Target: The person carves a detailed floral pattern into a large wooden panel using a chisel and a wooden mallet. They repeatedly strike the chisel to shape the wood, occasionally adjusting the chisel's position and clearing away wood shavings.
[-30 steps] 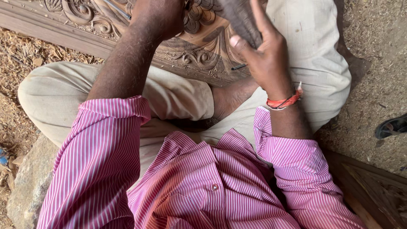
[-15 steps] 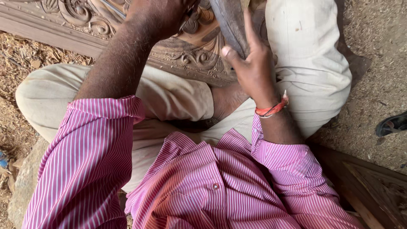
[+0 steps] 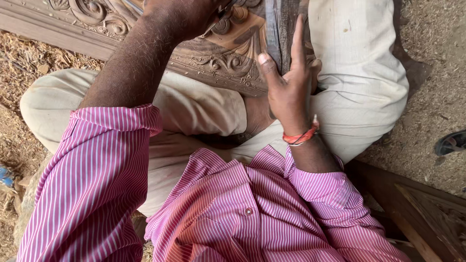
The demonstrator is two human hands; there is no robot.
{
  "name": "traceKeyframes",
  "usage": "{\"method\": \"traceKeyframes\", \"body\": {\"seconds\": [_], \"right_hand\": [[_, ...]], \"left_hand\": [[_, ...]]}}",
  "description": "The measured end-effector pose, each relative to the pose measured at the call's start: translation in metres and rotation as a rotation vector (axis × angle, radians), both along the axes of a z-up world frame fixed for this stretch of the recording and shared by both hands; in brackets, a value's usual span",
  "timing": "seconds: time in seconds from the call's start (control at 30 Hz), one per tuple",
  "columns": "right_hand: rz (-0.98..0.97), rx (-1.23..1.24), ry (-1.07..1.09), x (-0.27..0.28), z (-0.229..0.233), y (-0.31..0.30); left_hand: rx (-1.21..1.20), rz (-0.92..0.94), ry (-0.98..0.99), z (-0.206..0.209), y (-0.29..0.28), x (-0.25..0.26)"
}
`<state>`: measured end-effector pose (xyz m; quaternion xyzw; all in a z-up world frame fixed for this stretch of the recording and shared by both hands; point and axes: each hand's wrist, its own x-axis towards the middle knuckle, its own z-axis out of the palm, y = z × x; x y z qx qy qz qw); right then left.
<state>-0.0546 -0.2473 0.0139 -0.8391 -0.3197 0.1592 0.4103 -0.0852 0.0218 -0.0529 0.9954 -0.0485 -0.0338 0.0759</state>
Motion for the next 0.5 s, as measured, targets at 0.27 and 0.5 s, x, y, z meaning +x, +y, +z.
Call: {"method": "traceKeyframes", "body": {"seconds": [0.27,0.5], "right_hand": [[-0.059,0.138,0.257,-0.023,-0.008,-0.002],[-0.063,0.155,0.397,-0.038,-0.005,-0.005]], "left_hand": [[-0.011,-0.069,0.103,0.021,-0.011,0.005],[0.164,-0.186,0.107,0.020,-0.010,0.013]]}}
